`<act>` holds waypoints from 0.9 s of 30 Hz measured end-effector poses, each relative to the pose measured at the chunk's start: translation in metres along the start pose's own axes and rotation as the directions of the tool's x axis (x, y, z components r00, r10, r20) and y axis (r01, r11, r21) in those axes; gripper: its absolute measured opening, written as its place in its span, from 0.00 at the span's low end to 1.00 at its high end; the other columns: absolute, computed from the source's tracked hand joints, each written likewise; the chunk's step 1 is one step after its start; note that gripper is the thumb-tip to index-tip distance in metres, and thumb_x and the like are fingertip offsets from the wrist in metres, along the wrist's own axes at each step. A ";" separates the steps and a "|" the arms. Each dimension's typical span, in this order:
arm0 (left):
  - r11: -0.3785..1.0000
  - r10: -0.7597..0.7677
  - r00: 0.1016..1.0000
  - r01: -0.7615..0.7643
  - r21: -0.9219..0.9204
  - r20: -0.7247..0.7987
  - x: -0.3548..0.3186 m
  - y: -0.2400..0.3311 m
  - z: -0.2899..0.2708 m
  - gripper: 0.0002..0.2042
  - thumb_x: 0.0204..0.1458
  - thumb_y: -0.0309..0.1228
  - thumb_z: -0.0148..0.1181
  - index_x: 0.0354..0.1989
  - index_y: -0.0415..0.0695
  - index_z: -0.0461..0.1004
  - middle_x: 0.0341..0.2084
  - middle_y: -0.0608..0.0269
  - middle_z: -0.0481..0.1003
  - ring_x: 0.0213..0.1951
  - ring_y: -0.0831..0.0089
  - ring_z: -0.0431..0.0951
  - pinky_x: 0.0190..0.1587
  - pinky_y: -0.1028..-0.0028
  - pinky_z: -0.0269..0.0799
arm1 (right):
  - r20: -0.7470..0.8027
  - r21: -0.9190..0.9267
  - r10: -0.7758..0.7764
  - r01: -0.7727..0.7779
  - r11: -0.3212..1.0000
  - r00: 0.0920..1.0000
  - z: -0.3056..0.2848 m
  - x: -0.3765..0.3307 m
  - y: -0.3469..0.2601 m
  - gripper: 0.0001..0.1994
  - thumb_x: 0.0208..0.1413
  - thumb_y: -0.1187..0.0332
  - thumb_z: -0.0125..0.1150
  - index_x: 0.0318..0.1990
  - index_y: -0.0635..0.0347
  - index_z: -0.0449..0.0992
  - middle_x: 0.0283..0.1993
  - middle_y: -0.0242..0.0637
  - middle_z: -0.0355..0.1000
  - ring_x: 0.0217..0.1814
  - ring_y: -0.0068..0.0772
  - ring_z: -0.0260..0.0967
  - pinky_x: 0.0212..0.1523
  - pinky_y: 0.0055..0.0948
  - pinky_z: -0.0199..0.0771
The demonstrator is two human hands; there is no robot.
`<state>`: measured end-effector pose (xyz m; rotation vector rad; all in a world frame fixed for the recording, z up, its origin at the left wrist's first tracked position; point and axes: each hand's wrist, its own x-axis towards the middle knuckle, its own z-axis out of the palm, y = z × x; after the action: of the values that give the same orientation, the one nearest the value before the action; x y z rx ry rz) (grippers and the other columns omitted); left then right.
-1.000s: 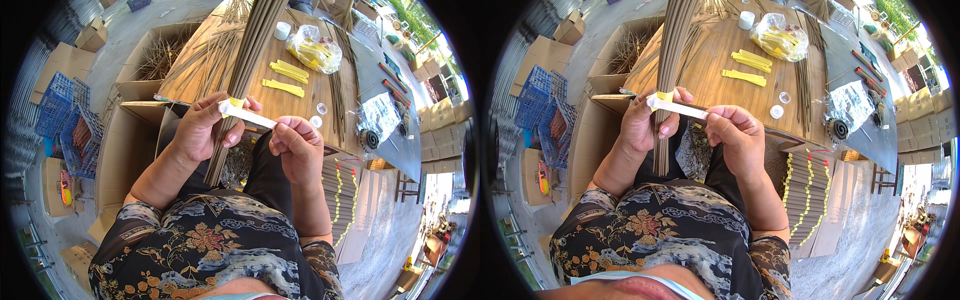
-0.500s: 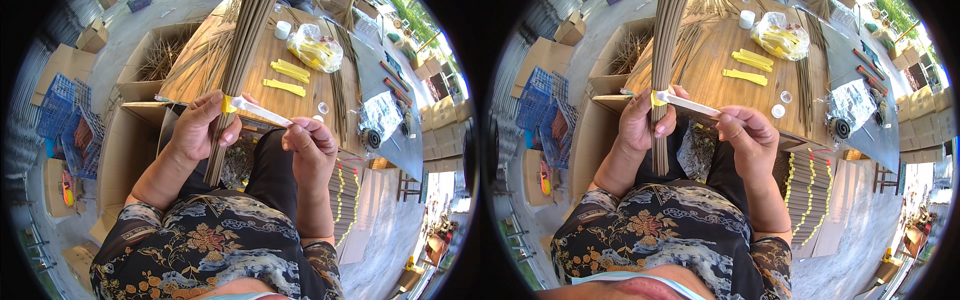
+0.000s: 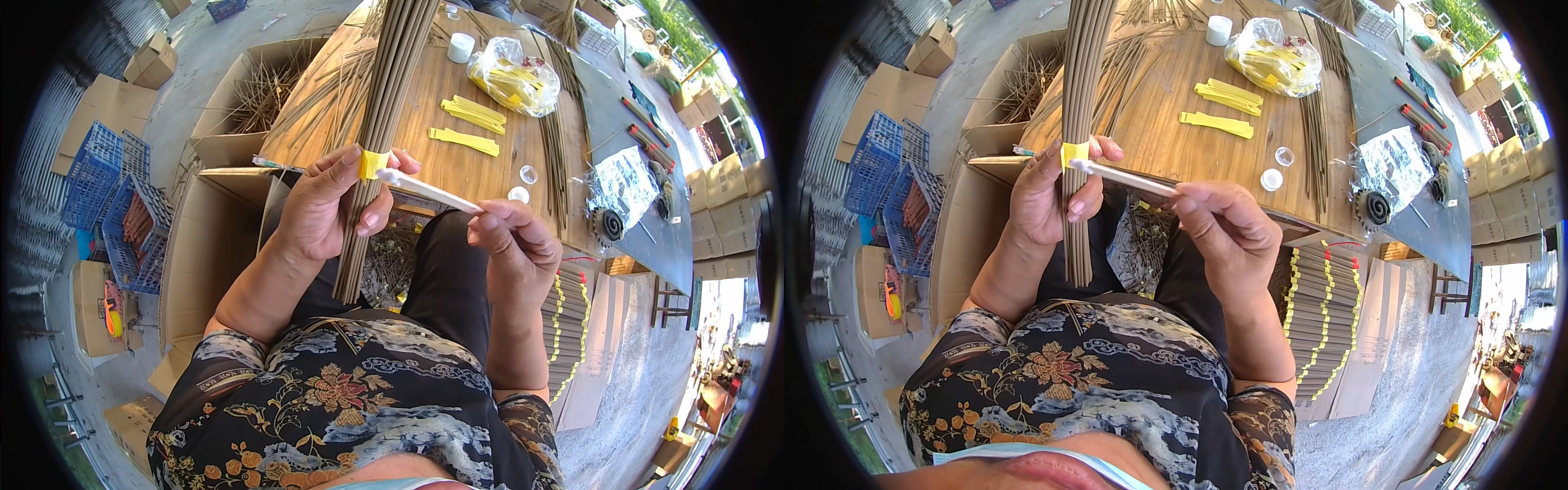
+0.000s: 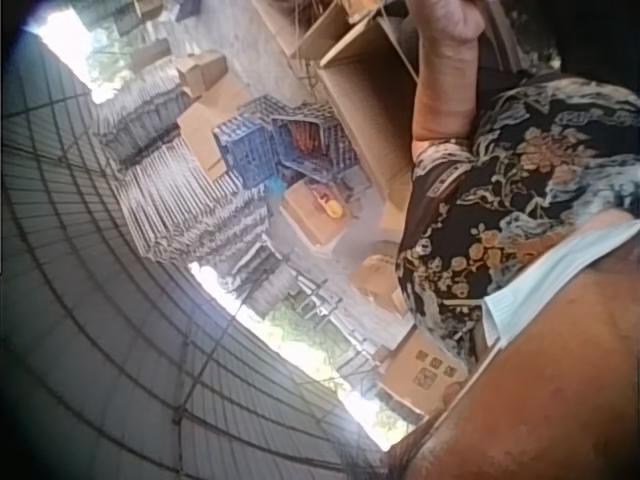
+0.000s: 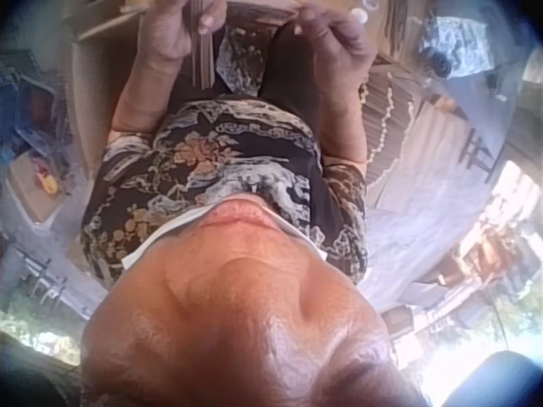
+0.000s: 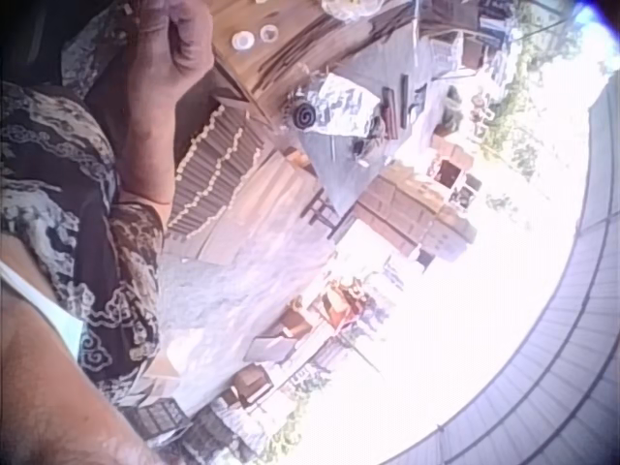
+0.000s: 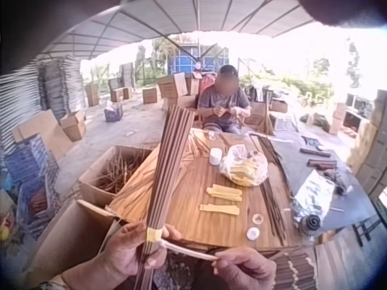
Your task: The person gathers thin sticks from a cardboard box, aligns them into a bundle, and wraps the bundle with a yellow paper strip. The person then applies glue to secure the wrapping and continues to bundle additional sticks.
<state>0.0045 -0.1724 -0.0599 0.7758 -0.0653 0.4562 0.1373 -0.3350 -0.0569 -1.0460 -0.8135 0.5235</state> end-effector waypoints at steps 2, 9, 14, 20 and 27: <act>1.000 -0.015 1.000 0.014 0.022 0.009 0.000 0.000 -0.001 0.19 0.57 0.39 0.42 0.44 0.32 0.64 0.43 0.43 0.63 0.16 0.80 0.66 0.14 0.83 0.59 | -0.033 0.024 0.019 -0.018 1.000 0.999 -0.003 0.001 0.003 0.06 0.49 0.79 0.57 0.36 0.67 0.74 0.31 0.32 0.71 0.32 0.16 0.66 0.33 0.14 0.66; 0.999 -0.003 0.997 0.007 0.053 -0.082 0.002 -0.002 0.004 0.20 0.58 0.41 0.41 0.44 0.33 0.64 0.41 0.45 0.65 0.15 0.82 0.64 0.14 0.84 0.58 | -0.004 0.139 0.086 -0.085 0.987 0.996 -0.004 0.001 0.002 0.06 0.50 0.78 0.57 0.36 0.68 0.74 0.31 0.35 0.72 0.29 0.19 0.66 0.31 0.16 0.66; 0.998 0.020 0.996 -0.014 0.061 -0.084 0.003 0.003 -0.004 0.18 0.57 0.39 0.44 0.41 0.34 0.69 0.39 0.48 0.69 0.18 0.78 0.65 0.18 0.82 0.60 | -0.309 0.102 0.023 0.009 0.995 0.951 -0.043 0.013 0.019 0.08 0.50 0.77 0.56 0.37 0.70 0.74 0.30 0.38 0.72 0.29 0.22 0.66 0.32 0.17 0.66; 0.988 0.018 0.995 -0.003 0.155 -0.100 0.017 -0.011 -0.006 0.17 0.58 0.38 0.43 0.38 0.33 0.69 0.36 0.47 0.69 0.18 0.78 0.65 0.18 0.83 0.61 | -0.411 -0.708 -0.346 -0.056 0.704 0.843 -0.120 0.015 0.099 0.07 0.50 0.76 0.57 0.38 0.65 0.76 0.35 0.33 0.72 0.39 0.21 0.67 0.41 0.18 0.66; 0.978 0.004 0.991 0.025 0.206 -0.137 0.026 -0.020 -0.009 0.16 0.57 0.37 0.44 0.36 0.35 0.70 0.36 0.46 0.69 0.19 0.76 0.65 0.18 0.83 0.62 | -0.196 -0.952 -0.459 -0.057 0.300 0.867 -0.142 0.015 0.137 0.08 0.46 0.75 0.58 0.35 0.60 0.77 0.36 0.35 0.72 0.39 0.36 0.67 0.42 0.31 0.66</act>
<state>0.0351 -0.1686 -0.0741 0.9466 0.1160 0.5103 0.2582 -0.3441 -0.2127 -2.0361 -0.8031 -0.5874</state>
